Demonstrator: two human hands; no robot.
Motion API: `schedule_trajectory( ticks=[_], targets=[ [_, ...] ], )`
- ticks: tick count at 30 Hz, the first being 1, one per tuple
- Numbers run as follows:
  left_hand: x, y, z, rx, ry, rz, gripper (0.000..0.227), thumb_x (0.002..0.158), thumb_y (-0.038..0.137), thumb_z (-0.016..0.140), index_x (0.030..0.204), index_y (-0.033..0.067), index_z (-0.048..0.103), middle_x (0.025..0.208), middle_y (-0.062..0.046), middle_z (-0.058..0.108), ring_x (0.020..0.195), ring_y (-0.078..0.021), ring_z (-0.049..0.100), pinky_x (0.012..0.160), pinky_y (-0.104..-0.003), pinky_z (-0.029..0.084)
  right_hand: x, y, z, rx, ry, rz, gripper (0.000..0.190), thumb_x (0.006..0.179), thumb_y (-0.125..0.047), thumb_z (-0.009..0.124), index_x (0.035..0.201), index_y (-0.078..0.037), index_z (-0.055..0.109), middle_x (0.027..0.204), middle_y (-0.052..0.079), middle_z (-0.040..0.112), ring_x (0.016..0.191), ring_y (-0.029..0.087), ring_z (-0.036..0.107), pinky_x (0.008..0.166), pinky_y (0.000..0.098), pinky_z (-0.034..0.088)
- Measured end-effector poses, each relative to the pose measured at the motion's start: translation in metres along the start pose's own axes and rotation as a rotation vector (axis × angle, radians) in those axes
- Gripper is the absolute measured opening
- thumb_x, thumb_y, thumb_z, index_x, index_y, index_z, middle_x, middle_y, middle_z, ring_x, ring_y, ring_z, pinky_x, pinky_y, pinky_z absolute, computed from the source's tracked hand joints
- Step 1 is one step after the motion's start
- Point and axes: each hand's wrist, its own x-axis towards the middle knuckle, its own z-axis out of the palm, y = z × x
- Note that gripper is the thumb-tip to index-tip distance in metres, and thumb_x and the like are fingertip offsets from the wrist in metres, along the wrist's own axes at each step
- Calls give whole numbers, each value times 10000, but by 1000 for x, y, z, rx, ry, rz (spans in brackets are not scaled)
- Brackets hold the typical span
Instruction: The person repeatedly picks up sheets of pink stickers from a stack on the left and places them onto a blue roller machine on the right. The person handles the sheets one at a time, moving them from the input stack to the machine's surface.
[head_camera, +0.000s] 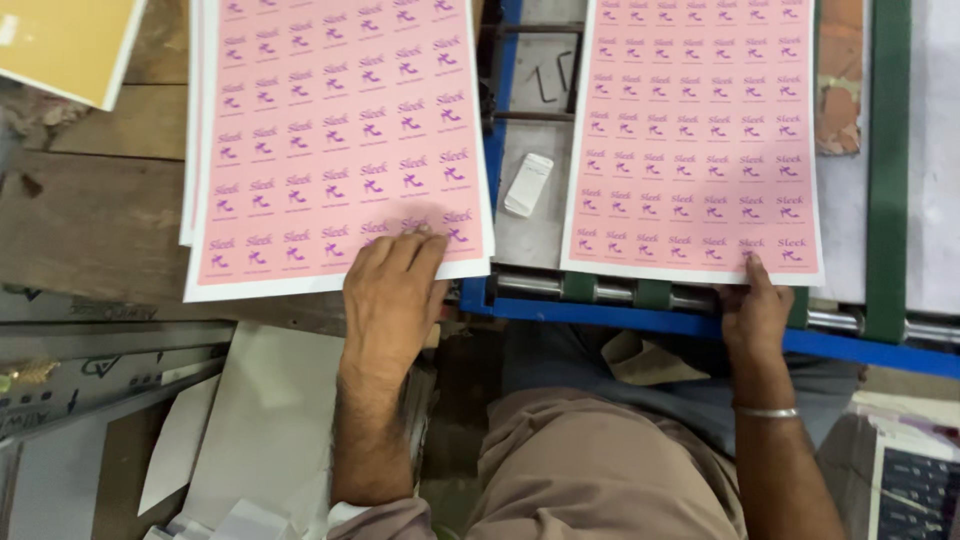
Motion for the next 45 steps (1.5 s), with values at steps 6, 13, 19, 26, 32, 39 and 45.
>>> schedule_trajectory(
  ticks=[6, 13, 19, 26, 32, 39, 45],
  targets=[
    [-3, -37, -15, -168, -22, 3, 333, 905, 169, 733, 1223, 71, 721, 1220, -98, 727, 1115, -282, 674, 978, -428, 515, -24, -11, -7, -150, -197, 126, 354, 1077, -153, 566, 1353, 64, 521, 1181, 206, 665, 1047, 309, 712, 895, 424, 619],
    [-3, -12, -3, -186, 389, -19, 264, 986, 46, 626, 1246, 36, 669, 1258, -136, 708, 1188, -323, 676, 1078, -434, 511, -77, -32, 53, -112, -479, 167, 446, 1059, -150, 546, 1433, 86, 489, 1298, 232, 641, 1123, 332, 678, 916, 437, 604],
    [7, 111, 44, 140, -25, 239, 498, 820, 184, 700, 1282, 8, 635, 1297, -137, 650, 1311, -273, 583, 1207, -499, 370, -125, -51, 126, 251, -955, 144, 519, 1050, -178, 651, 1499, -7, 456, 1444, 145, 569, 1313, 273, 600, 1060, 448, 569],
    [-18, 95, 12, -163, -149, 197, 551, 965, 371, 668, 1349, -18, 595, 1419, -230, 583, 1375, -358, 506, 1214, -566, 300, -105, -71, 130, 129, -402, 171, 449, 995, -38, 590, 1433, 19, 506, 1320, 165, 639, 1167, 270, 679, 974, 412, 611],
    [-3, 37, 11, 123, -60, 40, 543, 945, 345, 678, 1337, -24, 608, 1367, -230, 604, 1321, -385, 526, 1136, -567, 384, -44, -79, 65, 73, -108, -78, 416, 991, 74, 589, 1403, 31, 551, 1292, 141, 659, 1127, 242, 687, 926, 364, 583],
    [7, 4, 15, 209, 133, 65, 411, 846, 24, 717, 1254, 8, 681, 1249, -131, 698, 1171, -282, 666, 1009, -412, 534, -29, -56, -19, 41, -1, -235, 356, 1031, 93, 573, 1382, 36, 571, 1293, 125, 670, 1139, 210, 705, 982, 327, 628],
    [0, 0, 17, 125, 156, 57, 397, 749, -3, 724, 1143, 48, 728, 1115, -90, 719, 1044, -266, 685, 910, -411, 555, -82, -18, -68, -17, 99, -172, 330, 1030, 48, 618, 1357, 12, 587, 1258, 78, 665, 1117, 167, 678, 979, 292, 576]
  ],
)
